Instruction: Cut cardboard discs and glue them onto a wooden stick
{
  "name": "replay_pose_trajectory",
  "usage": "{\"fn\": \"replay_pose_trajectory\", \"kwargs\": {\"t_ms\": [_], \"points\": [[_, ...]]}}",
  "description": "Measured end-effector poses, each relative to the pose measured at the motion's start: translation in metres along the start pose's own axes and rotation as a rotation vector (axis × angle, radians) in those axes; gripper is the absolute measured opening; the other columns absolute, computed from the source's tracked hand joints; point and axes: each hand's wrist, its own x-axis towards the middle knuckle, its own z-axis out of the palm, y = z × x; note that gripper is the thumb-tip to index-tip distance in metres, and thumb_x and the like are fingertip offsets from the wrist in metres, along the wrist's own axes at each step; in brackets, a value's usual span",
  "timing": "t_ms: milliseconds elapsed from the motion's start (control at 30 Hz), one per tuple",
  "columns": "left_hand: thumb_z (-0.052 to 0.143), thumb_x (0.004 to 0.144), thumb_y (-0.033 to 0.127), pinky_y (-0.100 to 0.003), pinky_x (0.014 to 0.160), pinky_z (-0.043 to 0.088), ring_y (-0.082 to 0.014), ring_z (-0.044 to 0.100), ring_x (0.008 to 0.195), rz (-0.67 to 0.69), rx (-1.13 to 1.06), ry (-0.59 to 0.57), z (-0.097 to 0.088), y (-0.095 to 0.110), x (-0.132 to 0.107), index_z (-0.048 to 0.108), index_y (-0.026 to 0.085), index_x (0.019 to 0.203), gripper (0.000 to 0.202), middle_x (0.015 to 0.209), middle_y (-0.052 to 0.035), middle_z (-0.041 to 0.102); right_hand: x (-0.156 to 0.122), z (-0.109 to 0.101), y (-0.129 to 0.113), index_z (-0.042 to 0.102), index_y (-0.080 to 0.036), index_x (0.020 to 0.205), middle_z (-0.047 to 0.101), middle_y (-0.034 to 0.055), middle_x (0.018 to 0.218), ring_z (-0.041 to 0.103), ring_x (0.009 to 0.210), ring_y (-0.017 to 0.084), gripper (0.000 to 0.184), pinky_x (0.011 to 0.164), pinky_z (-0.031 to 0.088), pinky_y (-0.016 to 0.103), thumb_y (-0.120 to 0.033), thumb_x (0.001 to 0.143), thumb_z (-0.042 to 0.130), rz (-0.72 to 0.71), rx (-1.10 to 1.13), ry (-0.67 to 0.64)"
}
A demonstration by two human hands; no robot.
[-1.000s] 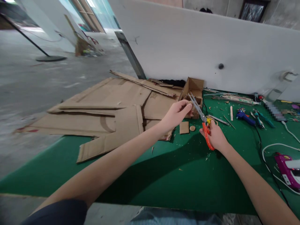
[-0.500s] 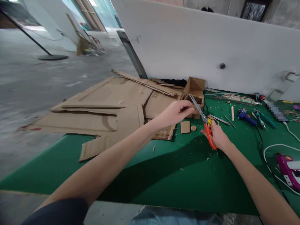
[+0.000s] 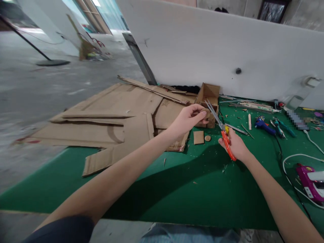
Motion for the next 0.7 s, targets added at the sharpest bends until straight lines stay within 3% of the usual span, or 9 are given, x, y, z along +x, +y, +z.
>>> {"fn": "replay_pose_trajectory", "kwargs": {"t_ms": [200,467,700], "points": [[0.059,0.09,0.019,-0.027,0.076,0.059,-0.0096,0.067,0.07,-0.096,-0.187,-0.055,0.002,-0.001,0.0,0.055,0.012,0.089,0.007,0.074,-0.0004,0.063,-0.001,-0.005,-0.01,0.041,-0.022,0.119,0.058,0.0017,0.086,0.054,0.063,0.016,0.043,0.057,0.04,0.029,-0.048,0.086,0.053,0.062,-0.108,-0.04],[0.06,0.09,0.019,-0.027,0.077,0.06,-0.0068,0.066,0.067,-0.125,-0.331,-0.032,0.006,-0.011,0.002,0.057,0.012,0.085,0.009,0.077,0.001,0.062,-0.001,-0.008,-0.01,0.039,-0.023,0.118,0.056,0.0015,0.085,0.055,0.07,0.019,0.042,0.064,0.043,0.032,-0.05,0.087,0.049,0.037,-0.1,-0.065],[0.058,0.091,0.015,-0.024,0.074,0.061,-0.0068,0.066,0.067,-0.088,-0.296,-0.017,0.013,-0.011,-0.003,0.059,0.01,0.088,0.006,0.074,0.0011,0.061,-0.001,-0.007,-0.015,0.04,-0.021,0.116,0.054,-0.0001,0.079,0.053,0.063,0.018,0.041,0.058,0.04,0.03,-0.048,0.087,0.05,0.039,-0.051,-0.072]]}}
